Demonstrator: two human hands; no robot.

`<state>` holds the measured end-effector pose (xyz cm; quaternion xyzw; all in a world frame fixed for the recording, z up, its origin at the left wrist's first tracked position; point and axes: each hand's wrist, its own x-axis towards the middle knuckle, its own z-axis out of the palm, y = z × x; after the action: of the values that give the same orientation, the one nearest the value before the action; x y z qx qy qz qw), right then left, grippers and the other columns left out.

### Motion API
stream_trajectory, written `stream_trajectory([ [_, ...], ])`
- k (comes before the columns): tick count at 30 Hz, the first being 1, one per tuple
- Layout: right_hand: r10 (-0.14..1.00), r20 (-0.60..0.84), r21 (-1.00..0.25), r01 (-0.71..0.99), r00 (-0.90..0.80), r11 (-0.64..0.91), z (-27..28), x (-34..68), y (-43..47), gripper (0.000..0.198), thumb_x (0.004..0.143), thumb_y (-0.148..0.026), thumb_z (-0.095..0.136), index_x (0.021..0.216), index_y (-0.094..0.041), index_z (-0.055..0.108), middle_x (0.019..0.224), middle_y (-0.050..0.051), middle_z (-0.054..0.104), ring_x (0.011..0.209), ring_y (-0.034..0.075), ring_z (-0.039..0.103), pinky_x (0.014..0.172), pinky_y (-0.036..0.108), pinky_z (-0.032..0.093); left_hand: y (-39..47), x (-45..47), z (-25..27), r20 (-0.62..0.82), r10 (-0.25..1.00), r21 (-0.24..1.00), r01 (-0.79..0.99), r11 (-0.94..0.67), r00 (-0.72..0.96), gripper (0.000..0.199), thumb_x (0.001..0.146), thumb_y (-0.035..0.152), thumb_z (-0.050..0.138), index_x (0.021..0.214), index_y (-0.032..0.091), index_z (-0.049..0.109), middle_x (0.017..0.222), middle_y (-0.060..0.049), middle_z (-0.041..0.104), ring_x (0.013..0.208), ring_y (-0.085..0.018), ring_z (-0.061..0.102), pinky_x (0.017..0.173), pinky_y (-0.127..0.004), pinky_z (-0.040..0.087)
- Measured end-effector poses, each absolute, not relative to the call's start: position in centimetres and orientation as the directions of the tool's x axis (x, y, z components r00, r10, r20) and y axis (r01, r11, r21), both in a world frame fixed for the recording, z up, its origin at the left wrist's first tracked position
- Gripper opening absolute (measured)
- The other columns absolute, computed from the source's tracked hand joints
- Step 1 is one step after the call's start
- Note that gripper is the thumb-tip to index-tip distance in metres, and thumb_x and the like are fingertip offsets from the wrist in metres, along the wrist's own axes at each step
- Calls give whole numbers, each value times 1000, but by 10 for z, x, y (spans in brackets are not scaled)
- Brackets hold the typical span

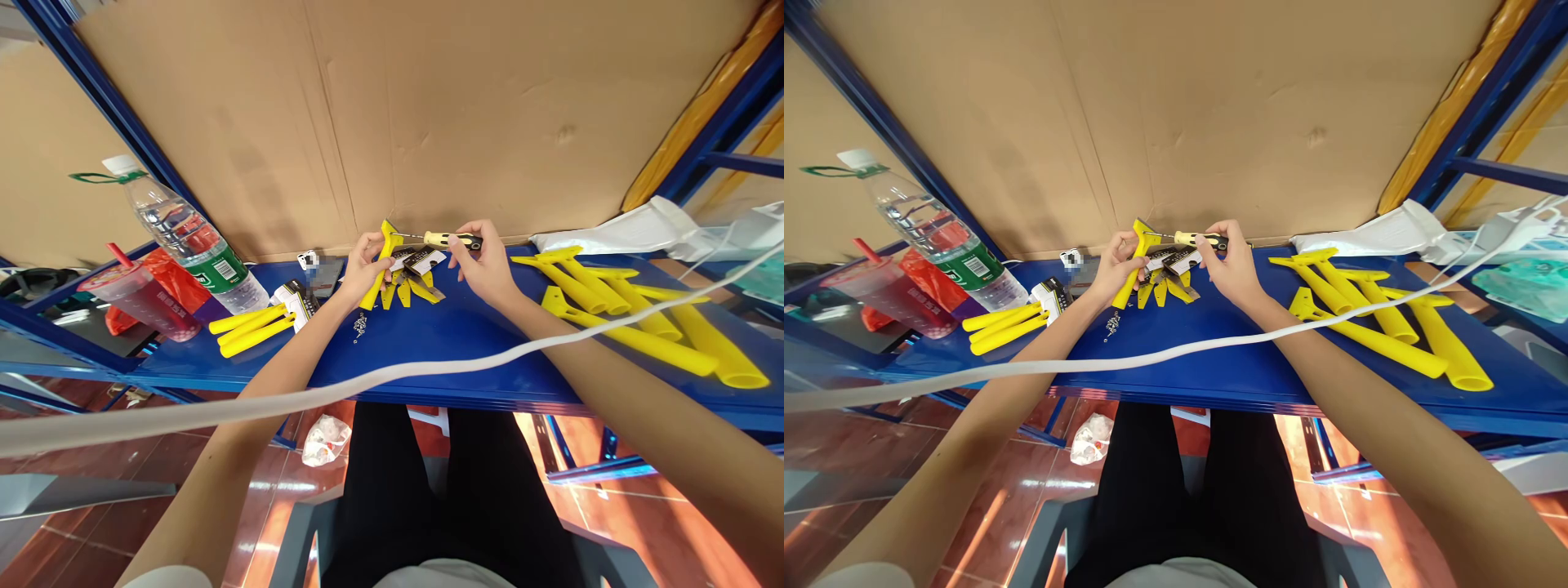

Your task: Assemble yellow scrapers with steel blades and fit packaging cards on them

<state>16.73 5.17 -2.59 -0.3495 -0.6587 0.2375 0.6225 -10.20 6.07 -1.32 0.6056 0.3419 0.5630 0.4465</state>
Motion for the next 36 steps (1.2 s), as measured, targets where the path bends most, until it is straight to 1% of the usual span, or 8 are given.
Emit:
stream_trajectory([
  [3, 746, 665, -744, 77, -9, 664, -28, 166, 55, 70, 88, -89, 84, 122, -34, 56, 125, 7, 68, 91, 24, 78, 48, 35, 61, 61, -103, -13, 372, 920, 928, -81, -364, 123, 62, 75, 25, 91, 126, 30, 57, 139, -7, 80, 56, -8, 65, 43, -21, 45],
  [5, 744, 668, -743, 53, 0, 667, -27, 164, 55, 73, 86, -90, 86, 121, -34, 55, 127, 8, 66, 93, 25, 78, 48, 35, 62, 61, -103, -13, 374, 919, 927, -82, -366, 123, 61, 75, 25, 90, 127, 30, 57, 137, -6, 79, 56, -9, 65, 43, -23, 46],
  [11, 769, 638, -767, 104, 25, 633, -22, 165, 51, 70, 87, -93, 82, 114, -31, 62, 96, 5, 75, 81, 26, 77, 45, 33, 57, 59, -103, -12, 365, 922, 931, -72, -358, 130, 61, 76, 26, 91, 127, 29, 56, 128, -5, 77, 57, -10, 65, 44, -24, 46],
  [15, 812, 583, -804, 156, 20, 574, -23, 167, 51, 66, 95, -94, 73, 104, -30, 61, 72, -1, 69, 61, 20, 68, 46, 32, 53, 59, -104, -11, 365, 921, 931, -75, -357, 137, 64, 75, 26, 92, 129, 29, 57, 132, -6, 77, 57, -10, 66, 45, -24, 47],
  [20, 812, 584, -808, 91, -2, 582, -29, 167, 56, 76, 85, -96, 82, 117, -34, 51, 79, -4, 65, 59, 20, 66, 43, 35, 51, 60, -104, -12, 368, 920, 929, -93, -358, 131, 65, 74, 26, 94, 126, 29, 56, 131, -6, 79, 56, -9, 65, 43, -22, 46],
  [26, 779, 625, -772, 104, -48, 626, -21, 166, 47, 65, 94, -92, 76, 105, -34, 51, 73, -7, 64, 48, 16, 53, 45, 35, 45, 60, -103, -12, 368, 922, 928, -101, -358, 119, 63, 74, 25, 92, 125, 29, 56, 137, -7, 80, 56, -8, 66, 42, -21, 46],
  [32, 845, 533, -826, 196, -32, 528, -18, 167, 44, 69, 98, -96, 65, 87, -30, 49, 57, -6, 60, 43, 14, 50, 45, 33, 42, 59, -105, -9, 365, 922, 930, -85, -357, 130, 65, 73, 25, 93, 126, 29, 56, 136, -7, 81, 55, -7, 65, 43, -20, 47],
  [36, 870, 491, -864, 109, -40, 492, -28, 168, 54, 79, 82, -104, 73, 107, -33, 51, 62, -10, 58, 41, 15, 50, 39, 31, 41, 59, -105, -8, 368, 921, 929, -98, -357, 127, 66, 73, 25, 93, 126, 29, 55, 135, -6, 81, 54, -7, 65, 42, -21, 46],
])
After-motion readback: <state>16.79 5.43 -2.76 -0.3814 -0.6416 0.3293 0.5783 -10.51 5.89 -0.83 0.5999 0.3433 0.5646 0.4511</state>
